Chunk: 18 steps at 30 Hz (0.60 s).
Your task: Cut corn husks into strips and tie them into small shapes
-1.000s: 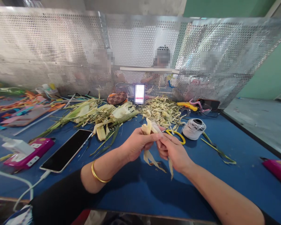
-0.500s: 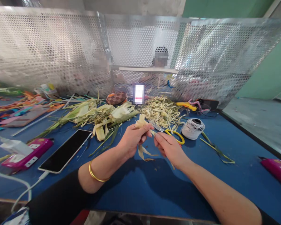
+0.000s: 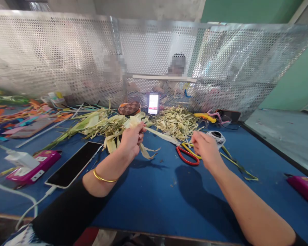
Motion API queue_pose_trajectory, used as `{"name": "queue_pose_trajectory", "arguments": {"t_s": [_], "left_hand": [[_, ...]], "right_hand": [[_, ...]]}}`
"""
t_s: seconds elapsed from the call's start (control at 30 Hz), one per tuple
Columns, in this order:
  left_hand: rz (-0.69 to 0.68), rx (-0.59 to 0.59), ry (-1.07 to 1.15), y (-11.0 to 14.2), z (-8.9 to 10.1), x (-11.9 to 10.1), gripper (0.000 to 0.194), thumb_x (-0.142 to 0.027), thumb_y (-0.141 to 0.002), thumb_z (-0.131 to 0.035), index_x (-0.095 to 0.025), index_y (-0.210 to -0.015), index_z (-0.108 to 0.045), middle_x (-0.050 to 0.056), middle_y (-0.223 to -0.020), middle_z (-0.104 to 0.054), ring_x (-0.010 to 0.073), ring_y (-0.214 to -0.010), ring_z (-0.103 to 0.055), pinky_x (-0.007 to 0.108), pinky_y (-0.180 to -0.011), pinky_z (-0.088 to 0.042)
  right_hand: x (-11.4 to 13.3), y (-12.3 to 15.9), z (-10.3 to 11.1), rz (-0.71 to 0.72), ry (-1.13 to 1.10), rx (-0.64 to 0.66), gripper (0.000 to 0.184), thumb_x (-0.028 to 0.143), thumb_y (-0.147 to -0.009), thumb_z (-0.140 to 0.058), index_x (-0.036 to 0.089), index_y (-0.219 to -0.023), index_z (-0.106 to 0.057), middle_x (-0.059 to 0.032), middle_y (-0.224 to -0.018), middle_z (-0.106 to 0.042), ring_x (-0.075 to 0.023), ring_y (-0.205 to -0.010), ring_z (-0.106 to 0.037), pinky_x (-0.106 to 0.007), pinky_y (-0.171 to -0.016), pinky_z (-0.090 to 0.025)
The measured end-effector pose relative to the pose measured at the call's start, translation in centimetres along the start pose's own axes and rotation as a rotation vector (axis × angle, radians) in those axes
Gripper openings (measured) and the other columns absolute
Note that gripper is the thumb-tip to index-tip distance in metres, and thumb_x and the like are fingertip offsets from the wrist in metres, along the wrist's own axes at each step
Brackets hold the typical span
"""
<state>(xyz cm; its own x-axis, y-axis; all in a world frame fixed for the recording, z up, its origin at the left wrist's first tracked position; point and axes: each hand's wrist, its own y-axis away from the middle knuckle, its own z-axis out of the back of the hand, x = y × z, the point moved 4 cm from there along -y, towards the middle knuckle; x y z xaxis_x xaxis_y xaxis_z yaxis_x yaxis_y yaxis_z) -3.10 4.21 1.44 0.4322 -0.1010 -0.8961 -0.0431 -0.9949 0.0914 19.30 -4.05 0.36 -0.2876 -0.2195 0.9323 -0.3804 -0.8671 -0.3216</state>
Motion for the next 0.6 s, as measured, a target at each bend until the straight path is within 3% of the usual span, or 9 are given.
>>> {"name": "queue_pose_trajectory", "arguments": {"t_s": [0.1, 0.17, 0.23, 0.3, 0.37, 0.43, 0.53, 0.6], "left_hand": [[0.030, 0.055, -0.056, 1.0, -0.7, 0.8, 0.018, -0.025, -0.074, -0.069, -0.011, -0.067, -0.059, -0.004, -0.050, -0.050, -0.0010, -0.035, -0.028, 0.015, -0.034, -0.012], [0.059, 0.153, -0.113, 2.0, -1.4, 1.6, 0.021, -0.028, -0.072, -0.070, -0.010, -0.067, -0.061, -0.004, -0.050, -0.051, -0.0006, -0.034, -0.027, 0.016, -0.034, -0.013], [0.061, 0.235, -0.175, 3.1, -2.1, 2.4, 0.023, -0.032, -0.071, -0.071, -0.011, -0.069, -0.063, -0.003, -0.051, -0.053, 0.0004, -0.035, -0.029, 0.017, -0.035, -0.015], [0.047, 0.307, -0.223, 3.9, -2.6, 3.1, 0.027, -0.036, -0.069, -0.071, -0.011, -0.068, -0.064, -0.002, -0.051, -0.054, 0.0011, -0.036, -0.030, 0.018, -0.036, -0.016], [0.044, 0.354, -0.270, 4.4, -2.8, 3.7, 0.029, -0.038, -0.067, -0.072, -0.011, -0.062, -0.062, -0.002, -0.048, -0.052, 0.0020, -0.037, -0.030, 0.019, -0.037, -0.017], [0.045, 0.377, -0.296, 4.7, -2.9, 4.1, 0.030, -0.038, -0.065, -0.073, -0.013, -0.058, -0.059, -0.004, -0.045, -0.046, 0.0027, -0.038, -0.030, 0.019, -0.038, -0.017], [0.077, 0.400, -0.295, 4.9, -2.9, 4.2, 0.034, -0.042, -0.064, -0.074, -0.014, -0.057, -0.055, -0.008, -0.042, -0.037, 0.0025, -0.038, -0.024, 0.020, -0.038, -0.016], [0.111, 0.430, -0.272, 5.0, -3.0, 4.0, 0.034, -0.043, -0.066, -0.073, -0.014, -0.060, -0.056, -0.009, -0.042, -0.032, 0.0023, -0.038, -0.020, 0.020, -0.039, -0.014]], "right_hand": [[0.8, -0.3, 1.8, 0.128, 0.103, -0.263, 0.033, 0.045, -0.088, -0.047, 0.022, -0.066, -0.054, 0.0055, -0.047, -0.041, -0.0123, -0.045, -0.039, -0.026, -0.047, -0.032], [1.9, 0.2, 1.6, 0.272, 0.266, -0.266, 0.029, 0.042, -0.088, -0.048, 0.020, -0.076, -0.062, -0.0004, -0.063, -0.058, -0.0159, -0.062, -0.054, -0.028, -0.061, -0.041], [2.7, 1.1, 0.2, 0.350, 0.375, -0.123, 0.026, 0.040, -0.088, -0.049, 0.020, -0.084, -0.065, -0.0048, -0.084, -0.067, -0.0195, -0.081, -0.060, -0.032, -0.075, -0.044], [2.9, 2.2, -1.6, 0.328, 0.378, 0.082, 0.023, 0.038, -0.086, -0.052, 0.020, -0.093, -0.065, -0.0057, -0.093, -0.069, -0.0207, -0.087, -0.062, -0.032, -0.079, -0.045], [2.8, 3.3, -3.5, 0.239, 0.314, 0.279, 0.023, 0.037, -0.085, -0.053, 0.021, -0.099, -0.063, -0.0048, -0.089, -0.070, -0.0204, -0.083, -0.064, -0.031, -0.074, -0.047], [2.5, 4.1, -4.8, 0.151, 0.240, 0.428, 0.020, 0.035, -0.086, -0.050, 0.020, -0.091, -0.062, -0.0019, -0.074, -0.068, -0.0182, -0.070, -0.064, -0.029, -0.066, -0.047], [2.0, 4.1, -4.9, 0.023, 0.202, 0.496, 0.023, 0.033, -0.087, -0.046, 0.020, -0.074, -0.059, 0.0026, -0.054, -0.058, -0.0148, -0.051, -0.059, -0.027, -0.058, -0.045], [1.8, 3.5, -4.1, -0.015, 0.204, 0.431, 0.024, 0.034, -0.087, -0.046, 0.019, -0.071, -0.058, 0.0035, -0.050, -0.054, -0.0140, -0.048, -0.056, -0.027, -0.056, -0.044]]}}
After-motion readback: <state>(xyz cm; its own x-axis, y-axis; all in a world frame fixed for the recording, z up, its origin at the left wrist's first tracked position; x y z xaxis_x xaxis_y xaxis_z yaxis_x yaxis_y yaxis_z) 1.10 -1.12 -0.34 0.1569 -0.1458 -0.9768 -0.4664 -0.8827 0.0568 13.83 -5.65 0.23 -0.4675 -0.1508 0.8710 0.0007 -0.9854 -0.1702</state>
